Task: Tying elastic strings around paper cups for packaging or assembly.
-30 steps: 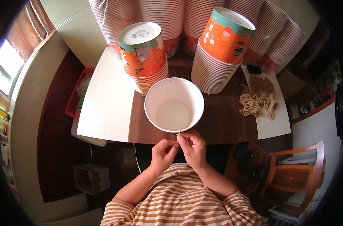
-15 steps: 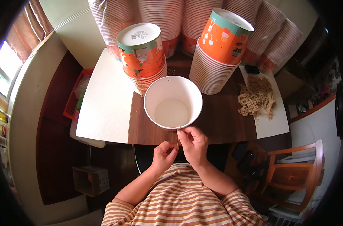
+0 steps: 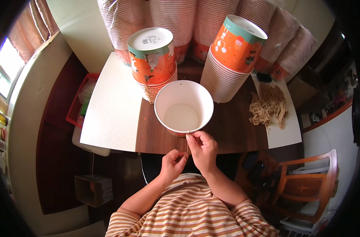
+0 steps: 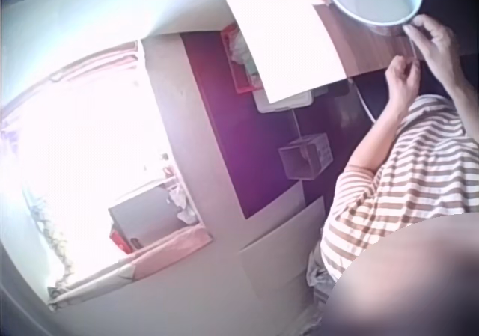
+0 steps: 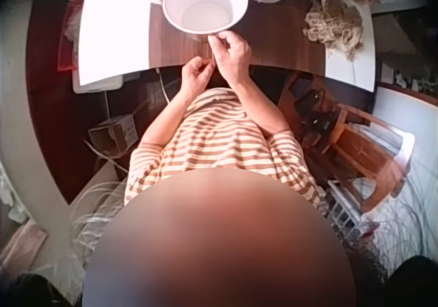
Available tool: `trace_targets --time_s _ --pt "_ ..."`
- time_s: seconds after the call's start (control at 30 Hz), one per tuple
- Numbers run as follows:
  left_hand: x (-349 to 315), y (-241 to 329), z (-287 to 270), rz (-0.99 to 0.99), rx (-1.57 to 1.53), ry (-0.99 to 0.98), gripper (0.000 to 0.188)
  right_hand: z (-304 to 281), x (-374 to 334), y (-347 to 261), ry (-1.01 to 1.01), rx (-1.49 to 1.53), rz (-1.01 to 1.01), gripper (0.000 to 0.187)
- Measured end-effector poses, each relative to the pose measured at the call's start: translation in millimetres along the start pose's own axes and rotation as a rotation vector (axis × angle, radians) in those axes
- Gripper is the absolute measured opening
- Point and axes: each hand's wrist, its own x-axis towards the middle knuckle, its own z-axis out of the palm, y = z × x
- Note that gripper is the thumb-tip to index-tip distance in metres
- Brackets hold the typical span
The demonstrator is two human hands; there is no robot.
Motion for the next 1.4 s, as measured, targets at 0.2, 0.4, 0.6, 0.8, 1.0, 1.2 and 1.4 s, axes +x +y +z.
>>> trace_targets --time_s 0.2,0.4,0.6,0.8,1.0,1.2,1.4 --pt "-3.9 -6.7 -3.2 -0.088 -0.092 -0.015 0.009 -18.7 11.7 9.3 -0.031 0.135 0.173 0.027" --pt "-19.5 6.8 -8.6 -0.079 -0.119 -0.291 0.016 -41.3 62.6 12.1 -0.074 -0.104 0.142 0.053" --pt "-30.0 32.3 -35.5 0.064 0.023 -0.538 0.019 -75.4 107.0 28.7 -0.261 -0.178 0.081 0.019" --pt "-34.3 51.3 -97.1 -0.36 0.094 -0.789 0.025 -129.2 149.3 19.9 -0.398 -0.479 0.029 0.023" --pt "-32.2 73.3 -104.2 -0.496 -0.043 -0.946 0.03 -138.8 147.3 4.8 -0.304 -0.915 -0.117 0.033" --pt "-4.2 113.0 -75.1 -0.344 -0.218 -0.983 0.034 -94.8 38.6 -78.2 -0.637 -0.383 -0.607 0.063" --pt "36.5 114.5 -54.2 -0.591 -0.621 -1.084 0.051 -74.6 7.2 -77.6 -1.031 -0.129 0.058 0.061"
